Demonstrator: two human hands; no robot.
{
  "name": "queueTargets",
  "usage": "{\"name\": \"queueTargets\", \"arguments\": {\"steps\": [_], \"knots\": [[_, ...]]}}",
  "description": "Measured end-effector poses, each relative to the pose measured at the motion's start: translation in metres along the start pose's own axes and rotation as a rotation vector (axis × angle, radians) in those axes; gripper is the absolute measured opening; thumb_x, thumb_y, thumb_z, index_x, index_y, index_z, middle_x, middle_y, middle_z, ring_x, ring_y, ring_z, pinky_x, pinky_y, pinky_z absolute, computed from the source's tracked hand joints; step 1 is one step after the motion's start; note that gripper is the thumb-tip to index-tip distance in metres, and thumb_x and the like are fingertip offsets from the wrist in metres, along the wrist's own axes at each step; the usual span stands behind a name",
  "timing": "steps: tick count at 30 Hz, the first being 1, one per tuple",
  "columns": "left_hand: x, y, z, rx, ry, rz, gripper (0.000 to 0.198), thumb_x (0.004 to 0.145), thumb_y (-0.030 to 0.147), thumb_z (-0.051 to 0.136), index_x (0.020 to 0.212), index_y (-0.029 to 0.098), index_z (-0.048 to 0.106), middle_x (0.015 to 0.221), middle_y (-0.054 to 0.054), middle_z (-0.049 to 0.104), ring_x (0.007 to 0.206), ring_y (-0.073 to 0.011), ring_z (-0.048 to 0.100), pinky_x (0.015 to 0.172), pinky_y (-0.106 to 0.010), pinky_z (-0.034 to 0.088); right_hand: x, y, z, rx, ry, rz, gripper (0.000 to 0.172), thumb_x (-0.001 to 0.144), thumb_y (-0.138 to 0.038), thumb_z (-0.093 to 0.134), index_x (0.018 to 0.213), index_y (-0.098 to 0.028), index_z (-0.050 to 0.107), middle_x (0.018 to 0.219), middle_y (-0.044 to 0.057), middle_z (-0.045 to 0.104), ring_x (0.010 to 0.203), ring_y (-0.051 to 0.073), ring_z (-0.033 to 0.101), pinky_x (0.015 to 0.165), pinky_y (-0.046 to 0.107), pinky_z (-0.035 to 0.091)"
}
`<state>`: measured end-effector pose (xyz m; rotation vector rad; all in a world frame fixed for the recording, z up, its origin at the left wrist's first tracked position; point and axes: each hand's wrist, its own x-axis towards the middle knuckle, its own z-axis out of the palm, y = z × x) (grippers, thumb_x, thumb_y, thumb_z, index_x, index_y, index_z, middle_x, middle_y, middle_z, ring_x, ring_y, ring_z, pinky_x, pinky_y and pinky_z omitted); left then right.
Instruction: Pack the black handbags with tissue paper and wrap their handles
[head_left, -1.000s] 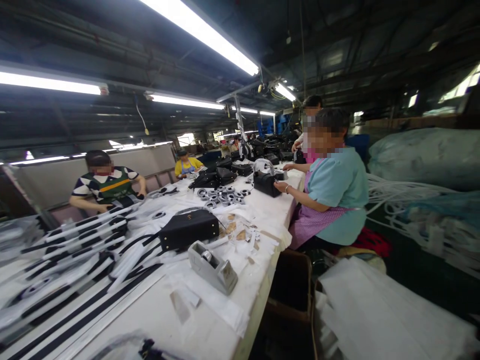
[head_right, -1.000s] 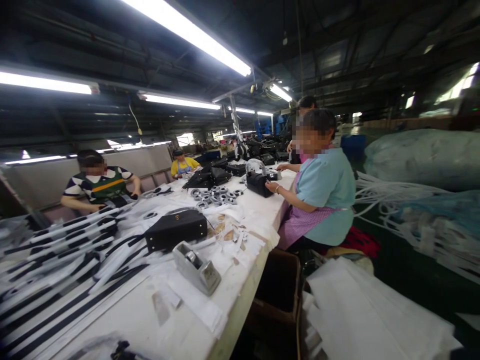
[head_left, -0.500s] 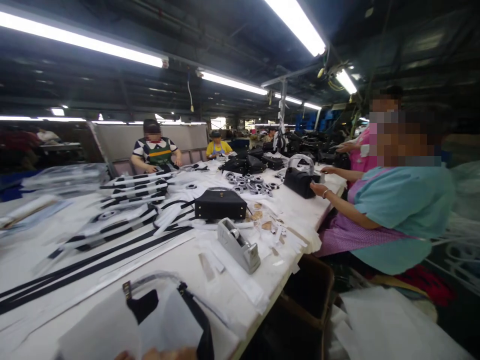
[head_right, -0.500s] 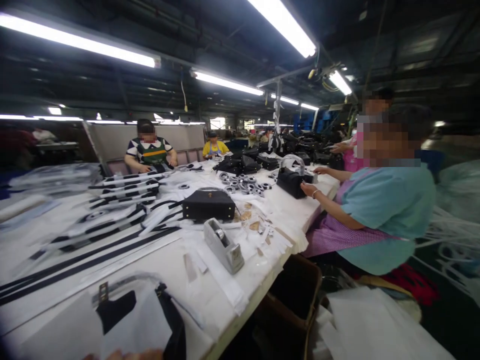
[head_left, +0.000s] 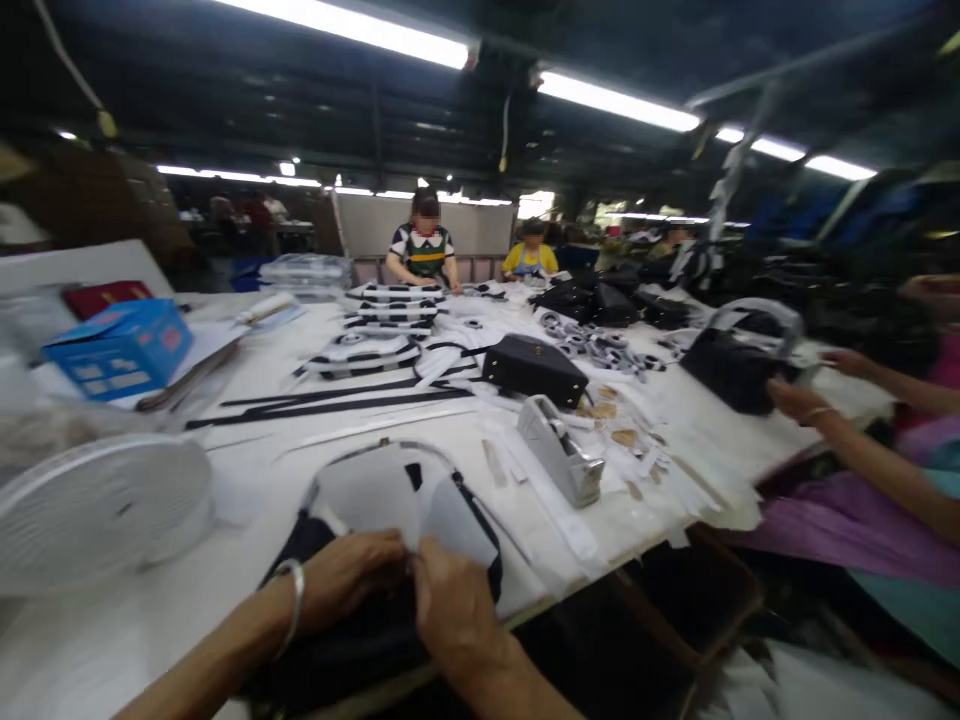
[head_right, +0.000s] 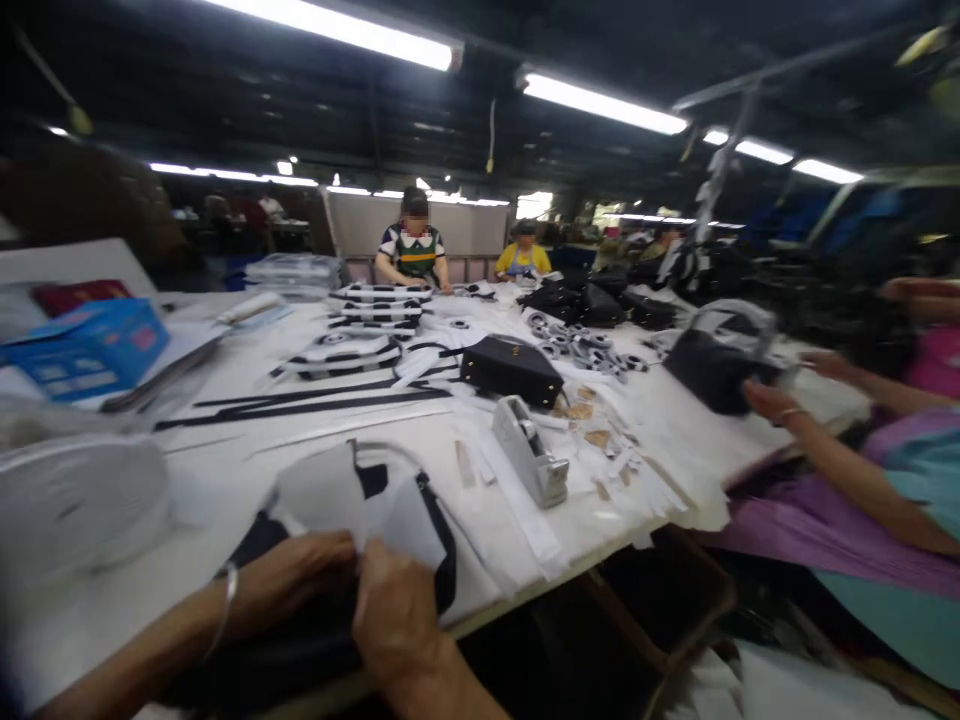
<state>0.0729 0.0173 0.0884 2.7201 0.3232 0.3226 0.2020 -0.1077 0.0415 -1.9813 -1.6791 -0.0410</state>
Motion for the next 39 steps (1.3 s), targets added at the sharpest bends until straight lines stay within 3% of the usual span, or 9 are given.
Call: {"name": "queueTargets", "arguments": {"steps": [3, 8, 11, 14, 19, 24, 27, 30, 39], "knots": [[0.003, -0.004, -0.007, -0.055, -0.258, 0.089, 0.021, 0.082, 0.008, 0.046, 0.079, 0.021, 0.063, 0.080, -0.002, 0.063, 0.073, -0.0155, 0.060, 0.065, -0.021, 0.046, 0.003, -0.001, -0.005, 0.037, -0.051, 0.072, 0.021, 0.095, -0.015, 0.042, 0.087, -0.018, 0.061, 0.067, 0.005, 0.067, 0.061, 0.017, 0.067, 0.051, 0.024, 0.036], [0.000, -0.007, -0.011, 0.095, -0.319, 0.106, 0.021, 0.085, 0.007, 0.054, 0.093, 0.024, 0.065, 0.099, -0.002, 0.067, 0.087, -0.0171, 0.063, 0.069, -0.022, 0.046, 0.006, 0.001, -0.011, 0.063, -0.139, 0.100, 0.020, 0.097, -0.021, 0.044, 0.093, -0.019, 0.064, 0.070, 0.005, 0.069, 0.064, 0.019, 0.067, 0.054, 0.025, 0.035], [-0.008, 0.004, -0.016, 0.155, -0.224, 0.082, 0.023, 0.089, 0.011, 0.054, 0.102, 0.027, 0.065, 0.098, 0.000, 0.069, 0.084, -0.0157, 0.065, 0.068, -0.022, 0.048, 0.004, 0.002, -0.013, 0.093, -0.127, 0.054, 0.020, 0.096, -0.018, 0.045, 0.096, -0.020, 0.065, 0.081, 0.005, 0.072, 0.072, 0.019, 0.068, 0.060, 0.025, 0.040], [-0.024, 0.021, -0.021, 0.206, 0.033, 0.085, 0.019, 0.094, 0.016, 0.050, 0.104, 0.023, 0.064, 0.095, -0.002, 0.069, 0.083, -0.0143, 0.065, 0.073, -0.023, 0.050, 0.001, 0.001, -0.013, 0.125, -0.116, -0.023, 0.020, 0.093, -0.014, 0.048, 0.097, -0.021, 0.066, 0.091, 0.005, 0.072, 0.082, 0.018, 0.067, 0.068, 0.024, 0.044], [-0.051, 0.049, -0.017, 0.582, 0.496, 0.093, 0.035, 0.093, 0.012, 0.052, 0.126, 0.024, 0.057, 0.129, -0.007, 0.062, 0.127, -0.0240, 0.051, 0.111, -0.044, 0.035, -0.002, -0.002, -0.015, 0.080, -0.137, -0.086, 0.028, 0.091, -0.011, 0.050, 0.108, -0.024, 0.066, 0.102, 0.003, 0.072, 0.093, 0.020, 0.067, 0.075, 0.027, 0.049], [-0.065, 0.050, 0.003, 0.681, 0.517, -0.008, 0.026, 0.094, 0.013, 0.052, 0.116, 0.022, 0.063, 0.129, -0.005, 0.062, 0.134, -0.0268, 0.044, 0.119, -0.052, 0.019, -0.001, -0.005, -0.021, 0.026, -0.201, -0.140, 0.036, 0.087, -0.006, 0.052, 0.116, -0.022, 0.065, 0.107, 0.005, 0.071, 0.098, 0.022, 0.066, 0.082, 0.032, 0.052], [-0.070, 0.044, 0.012, 0.568, 0.470, -0.069, 0.017, 0.095, 0.011, 0.049, 0.094, 0.018, 0.065, 0.093, -0.002, 0.071, 0.104, -0.0183, 0.063, 0.115, -0.046, 0.030, -0.001, -0.003, -0.023, 0.037, -0.203, -0.177, 0.040, 0.085, -0.005, 0.053, 0.121, -0.020, 0.063, 0.111, 0.007, 0.071, 0.101, 0.022, 0.065, 0.087, 0.033, 0.053], [-0.073, 0.045, 0.016, 0.512, 0.397, -0.172, 0.019, 0.095, 0.012, 0.048, 0.089, 0.019, 0.064, 0.073, 0.002, 0.065, 0.075, -0.0133, 0.062, 0.110, -0.043, 0.036, -0.002, 0.001, -0.025, 0.083, -0.185, -0.227, 0.042, 0.086, -0.006, 0.052, 0.125, -0.021, 0.061, 0.118, 0.006, 0.069, 0.107, 0.020, 0.064, 0.092, 0.033, 0.052], [-0.092, 0.066, 0.031, 0.498, 0.452, -0.251, 0.020, 0.098, 0.017, 0.044, 0.104, 0.017, 0.064, 0.100, -0.003, 0.072, 0.094, -0.0197, 0.063, 0.097, -0.042, 0.037, -0.016, -0.003, -0.033, 0.036, -0.241, -0.381, 0.045, 0.092, -0.030, 0.058, 0.136, -0.018, 0.054, 0.139, 0.009, 0.056, 0.126, 0.026, 0.053, 0.104, 0.043, 0.047]]}}
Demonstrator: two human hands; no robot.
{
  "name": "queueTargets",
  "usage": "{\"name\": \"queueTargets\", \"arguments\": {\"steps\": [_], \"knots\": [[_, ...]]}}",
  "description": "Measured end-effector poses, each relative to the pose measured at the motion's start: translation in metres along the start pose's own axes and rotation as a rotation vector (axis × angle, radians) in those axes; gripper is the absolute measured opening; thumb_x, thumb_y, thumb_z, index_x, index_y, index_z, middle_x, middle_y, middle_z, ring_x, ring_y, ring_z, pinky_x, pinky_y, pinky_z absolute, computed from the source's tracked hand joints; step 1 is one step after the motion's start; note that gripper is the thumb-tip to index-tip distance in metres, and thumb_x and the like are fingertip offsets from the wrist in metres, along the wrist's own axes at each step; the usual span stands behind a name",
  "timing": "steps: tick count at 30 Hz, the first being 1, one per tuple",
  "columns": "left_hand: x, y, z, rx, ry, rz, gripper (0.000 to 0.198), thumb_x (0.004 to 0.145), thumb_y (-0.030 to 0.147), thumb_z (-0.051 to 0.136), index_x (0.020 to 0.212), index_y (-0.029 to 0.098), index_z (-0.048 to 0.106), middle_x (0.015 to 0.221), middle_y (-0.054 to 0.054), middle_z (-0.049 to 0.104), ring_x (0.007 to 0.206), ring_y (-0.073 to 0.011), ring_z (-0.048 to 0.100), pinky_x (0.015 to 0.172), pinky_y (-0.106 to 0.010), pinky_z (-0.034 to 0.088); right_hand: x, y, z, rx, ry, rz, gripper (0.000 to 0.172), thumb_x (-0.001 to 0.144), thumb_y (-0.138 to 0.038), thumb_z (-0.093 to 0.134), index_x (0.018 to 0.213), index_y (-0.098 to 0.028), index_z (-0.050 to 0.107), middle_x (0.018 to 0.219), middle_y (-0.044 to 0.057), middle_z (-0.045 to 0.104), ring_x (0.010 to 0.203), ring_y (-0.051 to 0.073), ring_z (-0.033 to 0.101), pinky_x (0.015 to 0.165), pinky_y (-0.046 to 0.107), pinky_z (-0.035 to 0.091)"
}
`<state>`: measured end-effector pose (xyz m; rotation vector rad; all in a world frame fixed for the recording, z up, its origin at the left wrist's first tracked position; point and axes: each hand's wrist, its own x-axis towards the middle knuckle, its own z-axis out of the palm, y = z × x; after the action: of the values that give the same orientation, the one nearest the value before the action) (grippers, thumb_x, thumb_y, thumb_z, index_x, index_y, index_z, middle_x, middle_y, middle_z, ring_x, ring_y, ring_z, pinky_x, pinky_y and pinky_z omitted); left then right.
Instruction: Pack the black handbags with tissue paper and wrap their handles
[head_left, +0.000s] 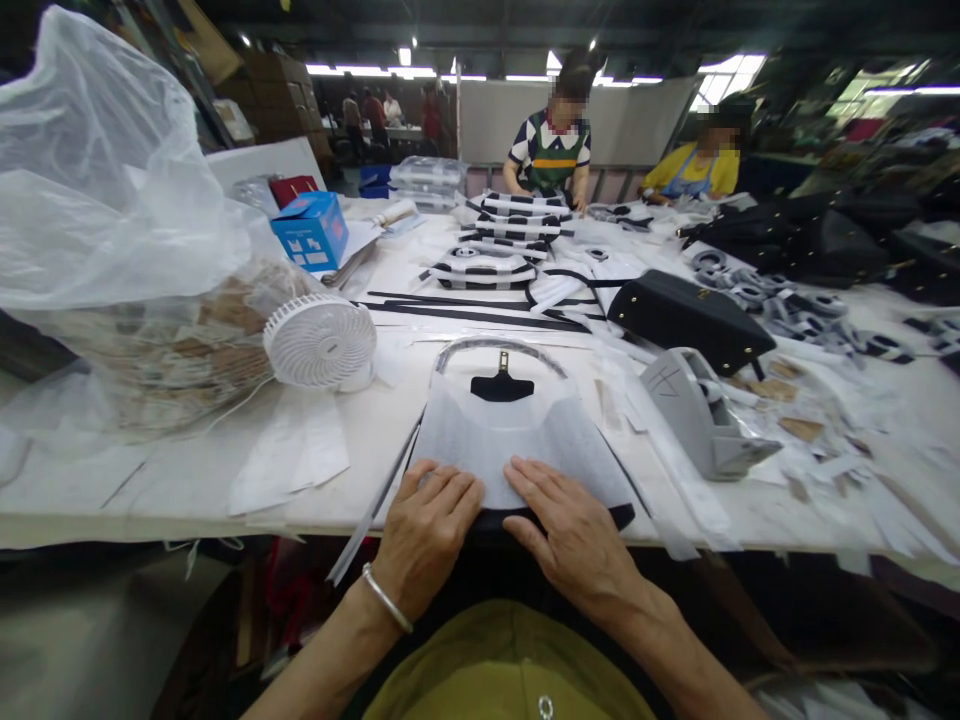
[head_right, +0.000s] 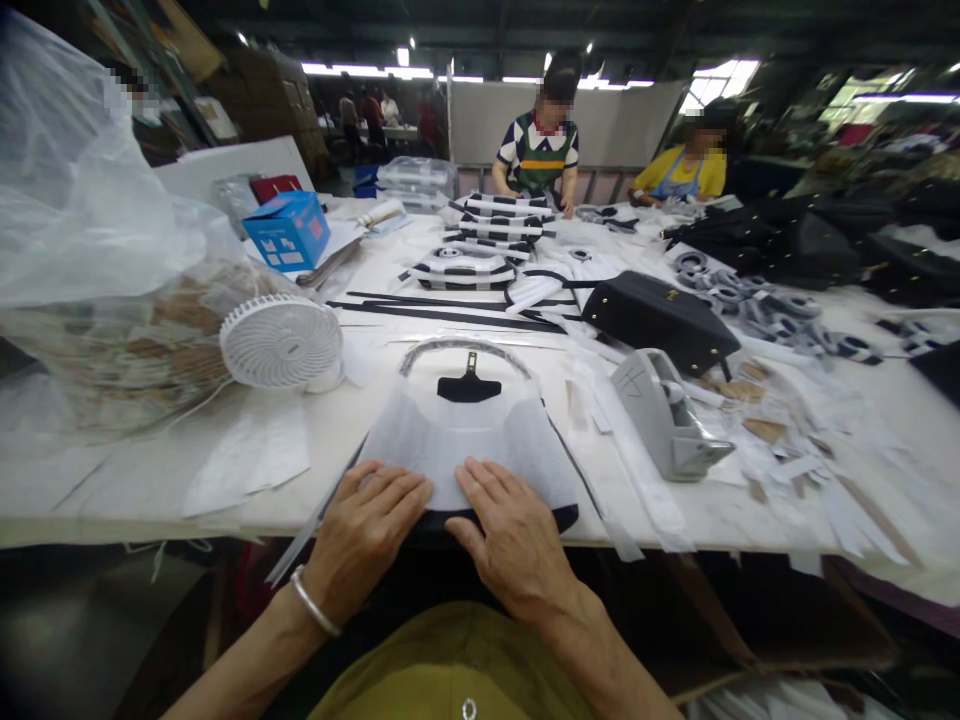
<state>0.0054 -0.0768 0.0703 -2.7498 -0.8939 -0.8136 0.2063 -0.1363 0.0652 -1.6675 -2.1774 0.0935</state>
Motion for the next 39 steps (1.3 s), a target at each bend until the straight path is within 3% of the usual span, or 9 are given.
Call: {"name": "queueTargets", "arguments": {"steps": [7, 17, 21, 28, 33, 36, 39], "knots": [[-0.011, 0.001, -0.003, -0.109, 0.114, -0.060, 0.016, 0.093, 0.016, 0.057, 0.106, 0.019, 0.066, 0.099, -0.002, 0.073, 0.094, -0.0187, 0.064, 0.088, -0.036, 0.038, -0.009, -0.003, 0.004, -0.058, 0.016, -0.035, 0.059, 0.089, -0.042, 0.063, 0.140, -0.016, 0.049, 0.145, 0.010, 0.049, 0.132, 0.028, 0.047, 0.107, 0.044, 0.043], [0.001, -0.015, -0.002, -0.213, 0.109, -0.080, 0.011, 0.094, 0.020, 0.056, 0.100, 0.020, 0.066, 0.095, -0.003, 0.072, 0.089, -0.0168, 0.063, 0.084, -0.033, 0.041, -0.004, -0.009, 0.001, -0.032, 0.065, 0.039, 0.046, 0.092, -0.032, 0.060, 0.134, -0.015, 0.055, 0.137, 0.013, 0.057, 0.124, 0.027, 0.054, 0.103, 0.043, 0.043], [0.003, -0.015, 0.001, -0.205, 0.138, -0.073, 0.010, 0.093, 0.013, 0.056, 0.092, 0.019, 0.064, 0.087, -0.003, 0.070, 0.084, -0.0164, 0.062, 0.081, -0.033, 0.041, 0.004, -0.005, -0.010, -0.018, 0.037, 0.054, 0.047, 0.089, -0.032, 0.065, 0.132, -0.016, 0.056, 0.133, 0.014, 0.060, 0.118, 0.026, 0.058, 0.097, 0.042, 0.046], [-0.006, -0.016, 0.009, -0.124, 0.215, 0.000, 0.012, 0.090, 0.009, 0.058, 0.098, 0.016, 0.063, 0.091, -0.006, 0.071, 0.086, -0.0188, 0.062, 0.082, -0.034, 0.042, 0.014, -0.001, -0.020, -0.111, -0.082, 0.001, 0.060, 0.083, -0.036, 0.073, 0.136, -0.017, 0.053, 0.138, 0.013, 0.056, 0.109, 0.030, 0.058, 0.090, 0.047, 0.045], [-0.014, -0.015, 0.006, -0.039, 0.255, 0.051, 0.018, 0.089, 0.010, 0.060, 0.105, 0.016, 0.064, 0.089, -0.006, 0.072, 0.084, -0.0198, 0.063, 0.077, -0.034, 0.042, 0.015, 0.005, -0.017, -0.061, -0.112, -0.051, 0.065, 0.080, -0.037, 0.075, 0.137, -0.020, 0.052, 0.142, 0.012, 0.053, 0.121, 0.030, 0.053, 0.101, 0.048, 0.040], [-0.013, -0.014, 0.004, -0.023, 0.221, 0.040, 0.017, 0.090, 0.011, 0.060, 0.105, 0.017, 0.064, 0.090, -0.005, 0.072, 0.082, -0.0192, 0.064, 0.076, -0.033, 0.042, 0.017, 0.008, -0.016, -0.035, -0.128, -0.061, 0.063, 0.079, -0.035, 0.076, 0.136, -0.020, 0.053, 0.142, 0.011, 0.052, 0.128, 0.029, 0.049, 0.109, 0.049, 0.034], [-0.012, -0.015, 0.004, -0.024, 0.190, 0.019, 0.016, 0.090, 0.013, 0.062, 0.104, 0.017, 0.063, 0.089, -0.005, 0.072, 0.081, -0.0189, 0.063, 0.074, -0.033, 0.042, 0.019, 0.007, -0.016, -0.030, -0.154, -0.050, 0.062, 0.077, -0.034, 0.076, 0.133, -0.018, 0.054, 0.145, 0.012, 0.049, 0.129, 0.029, 0.048, 0.108, 0.048, 0.037]]}}
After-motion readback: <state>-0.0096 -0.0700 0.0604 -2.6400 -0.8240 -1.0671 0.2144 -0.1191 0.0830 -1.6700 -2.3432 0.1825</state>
